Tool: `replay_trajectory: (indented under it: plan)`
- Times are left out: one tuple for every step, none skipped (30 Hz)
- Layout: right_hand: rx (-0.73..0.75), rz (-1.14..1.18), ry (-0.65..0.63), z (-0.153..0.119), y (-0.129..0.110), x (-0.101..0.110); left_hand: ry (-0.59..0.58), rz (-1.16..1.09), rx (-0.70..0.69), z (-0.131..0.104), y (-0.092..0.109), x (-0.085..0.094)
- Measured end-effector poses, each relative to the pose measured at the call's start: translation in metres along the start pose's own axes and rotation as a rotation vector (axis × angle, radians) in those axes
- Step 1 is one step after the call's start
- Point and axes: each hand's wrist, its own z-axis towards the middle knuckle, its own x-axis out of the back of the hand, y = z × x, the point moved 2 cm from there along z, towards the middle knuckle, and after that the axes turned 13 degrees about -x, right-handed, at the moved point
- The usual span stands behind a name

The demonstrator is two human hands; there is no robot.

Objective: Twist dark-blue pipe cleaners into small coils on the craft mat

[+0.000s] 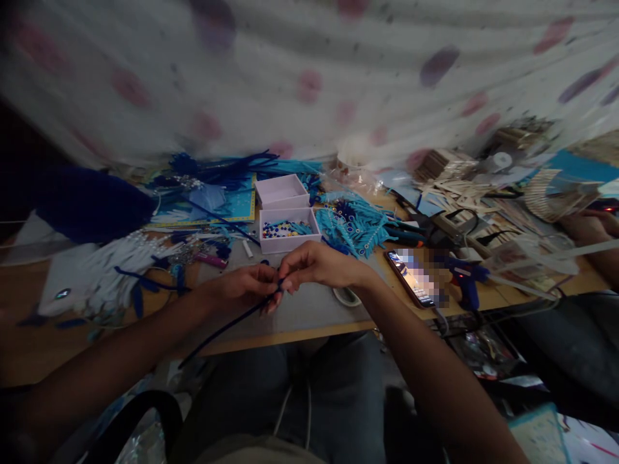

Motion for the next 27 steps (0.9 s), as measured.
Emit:
replay_trajectory:
  plan:
    - [0.017, 0.025, 0.054, -0.001, 0.000, 0.000, 0.032, -0.007, -0.034, 0.000, 0.000, 0.001]
    - [0.038, 0.061, 0.135, -0.001, 0.001, -0.001, 0.082, -0.004, -0.076, 0.001, -0.001, 0.003]
    - [0.057, 0.117, 0.230, -0.002, 0.002, -0.002, 0.140, 0.005, -0.118, 0.002, -0.001, 0.004]
    - [0.069, 0.191, 0.327, -0.004, 0.005, -0.004, 0.197, 0.012, -0.155, 0.003, -0.001, 0.005]
    - [0.067, 0.270, 0.406, -0.005, 0.009, -0.007, 0.246, 0.018, -0.185, 0.003, -0.002, 0.006]
    - [0.053, 0.340, 0.456, -0.005, 0.013, -0.011, 0.278, 0.025, -0.206, 0.004, -0.002, 0.006]
    - [0.034, 0.392, 0.486, -0.005, 0.017, -0.016, 0.294, 0.039, -0.216, 0.005, -0.002, 0.005]
    - [0.021, 0.425, 0.507, -0.004, 0.020, -0.020, 0.298, 0.059, -0.219, 0.005, -0.003, 0.004]
    - [0.017, 0.440, 0.527, -0.003, 0.023, -0.024, 0.301, 0.083, -0.220, 0.005, -0.003, 0.003]
    - [0.019, 0.441, 0.549, -0.001, 0.026, -0.027, 0.304, 0.108, -0.221, 0.005, -0.003, 0.002]
    - [0.026, 0.434, 0.579, 0.000, 0.029, -0.028, 0.309, 0.132, -0.222, 0.004, -0.002, 0.001]
    - [0.035, 0.419, 0.612, 0.002, 0.031, -0.029, 0.317, 0.153, -0.225, 0.004, -0.002, 0.001]
    - [0.045, 0.390, 0.640, 0.003, 0.032, -0.029, 0.326, 0.172, -0.229, 0.003, -0.002, 0.001]
    - [0.054, 0.344, 0.660, 0.003, 0.034, -0.028, 0.331, 0.190, -0.231, 0.003, -0.002, 0.001]
    - [0.064, 0.275, 0.673, 0.003, 0.034, -0.027, 0.332, 0.209, -0.232, 0.003, -0.002, 0.002]
    - [0.081, 0.184, 0.685, 0.002, 0.033, -0.026, 0.322, 0.231, -0.224, 0.003, -0.002, 0.003]
    - [0.105, 0.071, 0.691, 0.000, 0.031, -0.026, 0.299, 0.254, -0.205, 0.003, -0.002, 0.003]
    - [0.137, -0.060, 0.686, -0.002, 0.028, -0.026, 0.268, 0.277, -0.175, 0.004, -0.002, 0.004]
    - [0.174, -0.197, 0.664, -0.005, 0.023, -0.027, 0.227, 0.299, -0.138, 0.004, -0.003, 0.004]
    - [0.213, -0.331, 0.620, -0.007, 0.019, -0.029, 0.179, 0.320, -0.100, 0.004, -0.004, 0.004]
    - [0.249, -0.453, 0.557, -0.009, 0.014, -0.032, 0.124, 0.338, -0.064, 0.004, -0.005, 0.004]
    - [0.281, -0.556, 0.486, -0.011, 0.010, -0.034, 0.073, 0.354, -0.040, 0.003, -0.005, 0.003]
    - [0.306, -0.633, 0.428, -0.012, 0.006, -0.036, 0.033, 0.365, -0.032, 0.003, -0.006, 0.002]
    - [0.322, -0.685, 0.396, -0.013, 0.004, -0.036, 0.008, 0.370, -0.038, 0.003, -0.007, 0.001]
    - [0.332, -0.712, 0.395, -0.013, 0.002, -0.036, -0.001, 0.370, -0.055, 0.004, -0.007, 0.001]
    - [0.334, -0.713, 0.422, -0.013, 0.001, -0.035, 0.011, 0.365, -0.079, 0.004, -0.007, 0.000]
    - [0.329, -0.694, 0.465, -0.013, 0.002, -0.034, 0.035, 0.358, -0.105, 0.004, -0.007, 0.000]
